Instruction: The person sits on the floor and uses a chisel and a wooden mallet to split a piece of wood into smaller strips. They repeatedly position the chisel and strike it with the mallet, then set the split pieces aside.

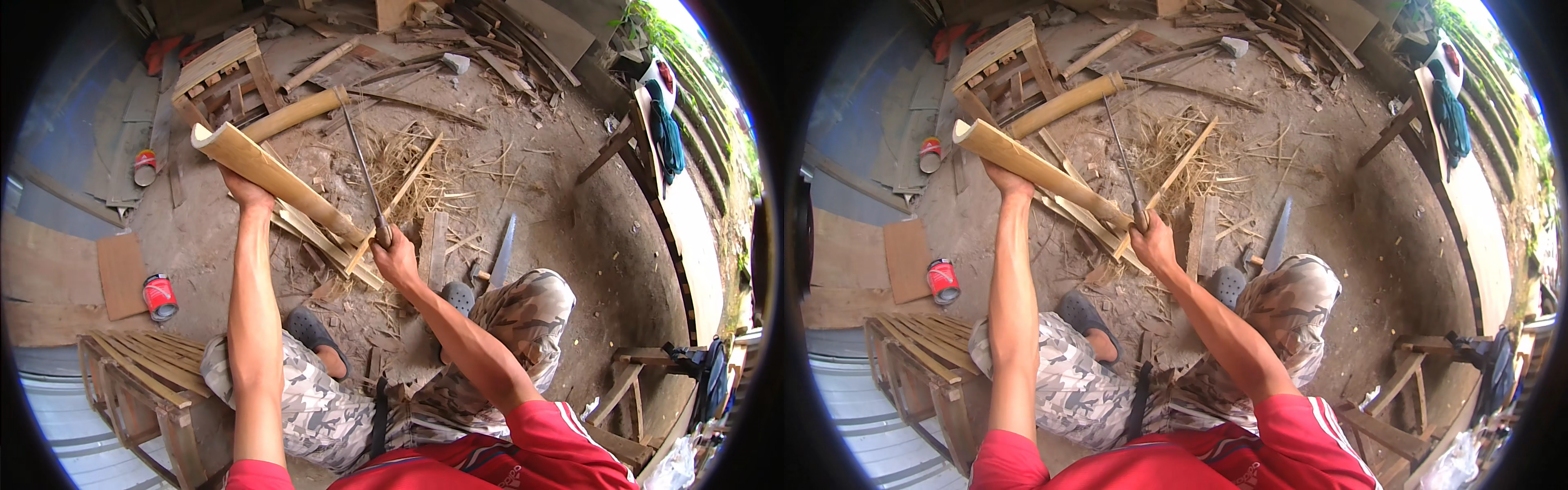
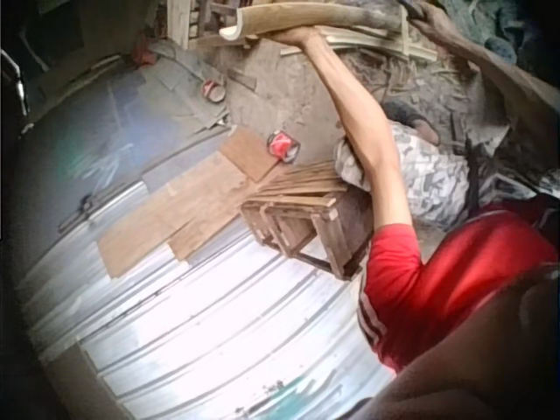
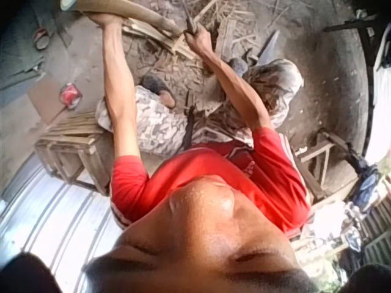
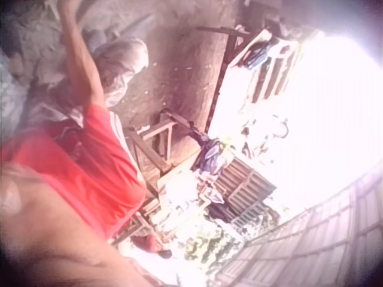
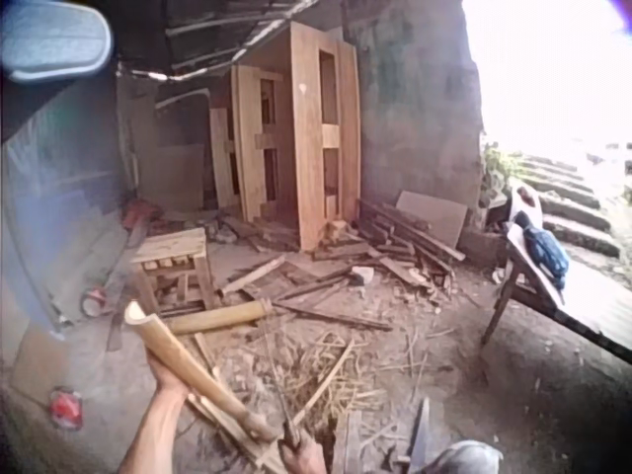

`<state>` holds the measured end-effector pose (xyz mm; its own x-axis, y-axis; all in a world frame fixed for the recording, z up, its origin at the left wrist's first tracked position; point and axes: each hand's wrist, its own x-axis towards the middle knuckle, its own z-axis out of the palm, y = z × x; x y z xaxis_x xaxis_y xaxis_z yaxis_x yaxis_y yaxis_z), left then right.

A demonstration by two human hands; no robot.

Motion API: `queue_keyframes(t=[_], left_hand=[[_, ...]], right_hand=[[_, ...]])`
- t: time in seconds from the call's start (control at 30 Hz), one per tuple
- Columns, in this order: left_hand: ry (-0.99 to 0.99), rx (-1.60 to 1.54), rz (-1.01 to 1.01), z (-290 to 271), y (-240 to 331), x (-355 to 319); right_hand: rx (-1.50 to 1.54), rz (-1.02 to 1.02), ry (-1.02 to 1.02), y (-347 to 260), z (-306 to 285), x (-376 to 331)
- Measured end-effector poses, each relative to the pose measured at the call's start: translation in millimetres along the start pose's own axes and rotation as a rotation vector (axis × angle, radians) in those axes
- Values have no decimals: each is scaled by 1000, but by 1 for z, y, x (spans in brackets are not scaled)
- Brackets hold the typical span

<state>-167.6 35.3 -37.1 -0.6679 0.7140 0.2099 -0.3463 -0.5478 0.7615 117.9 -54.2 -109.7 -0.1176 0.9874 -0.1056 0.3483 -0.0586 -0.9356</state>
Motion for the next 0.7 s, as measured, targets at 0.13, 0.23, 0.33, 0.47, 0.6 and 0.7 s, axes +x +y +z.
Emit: queue_keyframes(t=[0.13, 0.23, 0.33, 0.47, 0.6, 0.7], left_hand=[[-4, -8, 8, 15, -6, -3], [76, -106, -153, 41, 15, -35], [101, -86, -102, 27, 30, -33], [123, -37, -37, 15, 33, -39], [95, -40, -21, -7, 33, -37], [178, 44, 92, -19, 30, -32]], right_hand=[[-301, 97, -130, 96, 10, -5], [-395, 614, -397, 111, 1, -16], [-374, 535, -281, 113, -2, -25], [-315, 413, -168, 106, -12, -13], [-286, 441, -259, 69, -32, 5], [-316, 443, -343, -6, -55, 10]])
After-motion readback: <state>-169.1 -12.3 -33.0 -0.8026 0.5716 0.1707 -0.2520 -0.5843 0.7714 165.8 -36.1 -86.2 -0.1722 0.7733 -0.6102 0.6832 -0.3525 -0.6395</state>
